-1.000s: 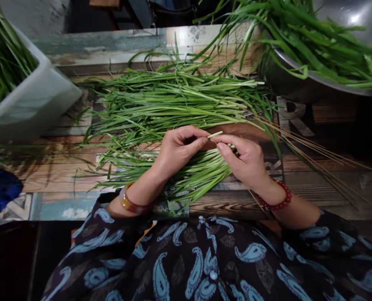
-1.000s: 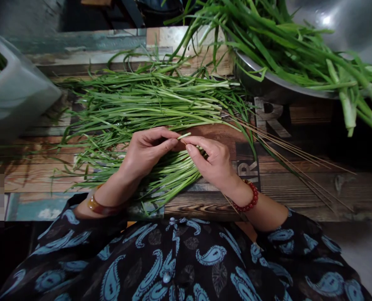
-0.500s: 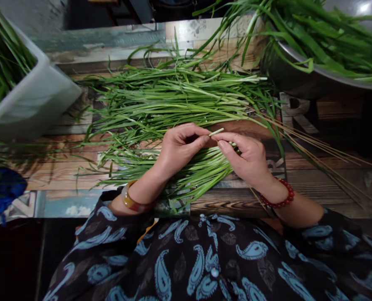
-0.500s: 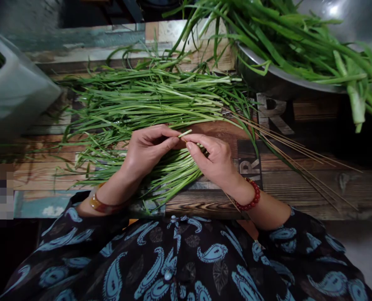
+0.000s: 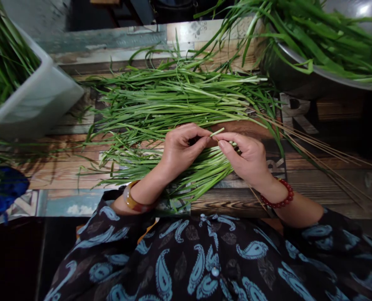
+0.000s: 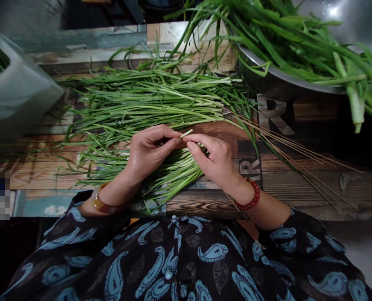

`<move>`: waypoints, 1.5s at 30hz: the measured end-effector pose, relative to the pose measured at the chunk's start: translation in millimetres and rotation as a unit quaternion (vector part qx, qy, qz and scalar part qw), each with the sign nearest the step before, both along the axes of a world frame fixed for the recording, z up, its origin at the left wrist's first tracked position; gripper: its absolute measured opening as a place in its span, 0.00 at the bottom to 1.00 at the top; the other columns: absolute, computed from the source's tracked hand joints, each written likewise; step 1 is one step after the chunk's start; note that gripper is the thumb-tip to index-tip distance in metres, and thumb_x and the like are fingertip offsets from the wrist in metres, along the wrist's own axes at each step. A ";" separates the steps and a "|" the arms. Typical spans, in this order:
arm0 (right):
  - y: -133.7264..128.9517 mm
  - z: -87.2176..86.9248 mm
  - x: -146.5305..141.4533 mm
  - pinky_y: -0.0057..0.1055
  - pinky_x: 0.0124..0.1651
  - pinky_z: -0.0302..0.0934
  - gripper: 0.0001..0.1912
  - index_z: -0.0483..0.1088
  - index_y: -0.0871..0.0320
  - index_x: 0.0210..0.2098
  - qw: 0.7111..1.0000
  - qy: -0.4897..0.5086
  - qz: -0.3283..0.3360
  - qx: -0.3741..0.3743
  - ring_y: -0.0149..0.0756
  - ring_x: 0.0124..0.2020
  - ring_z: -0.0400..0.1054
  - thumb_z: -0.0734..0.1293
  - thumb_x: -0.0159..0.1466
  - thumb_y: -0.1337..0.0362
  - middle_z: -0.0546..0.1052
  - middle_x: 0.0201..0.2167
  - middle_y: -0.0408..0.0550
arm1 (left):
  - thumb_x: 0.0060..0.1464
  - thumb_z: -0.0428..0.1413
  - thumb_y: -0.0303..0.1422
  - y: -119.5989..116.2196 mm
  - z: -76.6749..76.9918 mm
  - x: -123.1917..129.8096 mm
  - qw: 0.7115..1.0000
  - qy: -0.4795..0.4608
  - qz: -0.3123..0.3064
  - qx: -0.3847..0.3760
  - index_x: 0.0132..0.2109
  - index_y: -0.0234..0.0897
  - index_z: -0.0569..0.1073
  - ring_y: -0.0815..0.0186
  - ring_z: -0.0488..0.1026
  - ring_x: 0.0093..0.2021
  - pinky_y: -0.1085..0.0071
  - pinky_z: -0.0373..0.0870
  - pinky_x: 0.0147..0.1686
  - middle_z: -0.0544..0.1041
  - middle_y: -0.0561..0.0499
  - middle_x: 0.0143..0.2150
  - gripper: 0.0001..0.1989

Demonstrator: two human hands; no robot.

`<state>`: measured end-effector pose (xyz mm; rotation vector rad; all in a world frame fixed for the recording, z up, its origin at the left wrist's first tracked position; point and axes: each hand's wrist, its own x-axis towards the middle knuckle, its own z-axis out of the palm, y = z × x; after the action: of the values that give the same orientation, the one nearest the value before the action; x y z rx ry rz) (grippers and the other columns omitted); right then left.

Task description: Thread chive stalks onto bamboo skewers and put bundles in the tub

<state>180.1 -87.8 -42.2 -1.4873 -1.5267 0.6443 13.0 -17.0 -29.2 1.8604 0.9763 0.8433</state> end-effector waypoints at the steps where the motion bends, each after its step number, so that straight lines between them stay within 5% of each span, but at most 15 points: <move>1: 0.0 0.0 0.0 0.35 0.46 0.73 0.10 0.78 0.52 0.41 1.000 -0.001 0.000 0.001 0.37 0.40 0.79 0.64 0.67 0.63 0.84 0.39 0.44 | 0.56 0.60 0.33 0.1 0.0 0.0 1.000 0.000 -0.001 0.003 0.35 0.36 0.82 0.68 0.73 0.30 0.72 0.68 0.36 0.81 0.49 0.31 0.07; 12: 1.1 -7.9 -0.3 0.31 0.39 0.69 0.06 0.72 0.53 0.37 1.000 0.010 -0.027 -0.009 0.34 0.33 0.74 0.66 0.66 0.59 0.80 0.33 0.43 | 0.57 0.59 0.32 -1.7 -0.9 0.6 0.998 0.026 -0.046 0.030 0.33 0.36 0.81 0.69 0.73 0.30 0.73 0.66 0.34 0.80 0.49 0.30 0.07; 19: 1.8 -14.9 -0.3 0.33 0.45 0.70 0.14 0.67 0.53 0.50 0.997 0.075 -0.014 0.004 0.36 0.43 0.74 0.67 0.65 0.58 0.77 0.45 0.48 | 0.57 0.59 0.33 1.7 0.2 -2.4 0.997 0.031 -0.069 0.003 0.37 0.35 0.81 0.67 0.73 0.32 0.72 0.67 0.35 0.80 0.48 0.33 0.08; 27: 0.7 -3.8 1.3 0.31 0.40 0.67 0.08 0.73 0.54 0.43 1.000 0.009 -0.014 0.002 0.34 0.33 0.74 0.68 0.64 0.60 0.80 0.35 0.43 | 0.58 0.57 0.32 4.1 -0.1 -4.4 0.994 0.015 -0.093 -0.049 0.37 0.34 0.81 0.66 0.75 0.35 0.72 0.68 0.38 0.80 0.47 0.34 0.09; 36: 0.6 -5.3 0.1 0.27 0.38 0.65 0.03 0.71 0.54 0.36 0.998 -0.036 0.009 0.047 0.31 0.31 0.73 0.65 0.66 0.64 0.79 0.32 0.43 | 0.59 0.55 0.28 1.9 -0.4 -5.7 0.988 0.028 -0.154 -0.009 0.34 0.33 0.80 0.67 0.74 0.34 0.73 0.68 0.36 0.78 0.48 0.32 0.09; 42: 5.4 -13.7 1.5 0.28 0.37 0.65 0.02 0.70 0.54 0.34 0.997 -0.040 0.000 0.071 0.33 0.29 0.72 0.65 0.65 0.66 0.78 0.29 0.43 | 0.60 0.56 0.31 17.8 -6.9 -12.3 0.990 0.089 -0.024 0.110 0.47 0.34 0.80 0.65 0.74 0.38 0.71 0.70 0.39 0.79 0.46 0.38 0.11; 45: 5.9 -13.9 2.1 0.29 0.38 0.65 0.03 0.70 0.54 0.34 0.996 -0.044 -0.004 0.076 0.34 0.30 0.73 0.65 0.65 0.64 0.78 0.29 0.43 | 0.60 0.55 0.30 26.1 -7.9 -12.3 0.981 0.119 -0.040 0.149 0.47 0.34 0.80 0.64 0.75 0.41 0.69 0.71 0.42 0.80 0.46 0.41 0.11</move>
<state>182.2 -81.9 -56.1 -1.4224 -1.5989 0.4527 0.7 9.1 -37.1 2.2834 0.9503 0.7632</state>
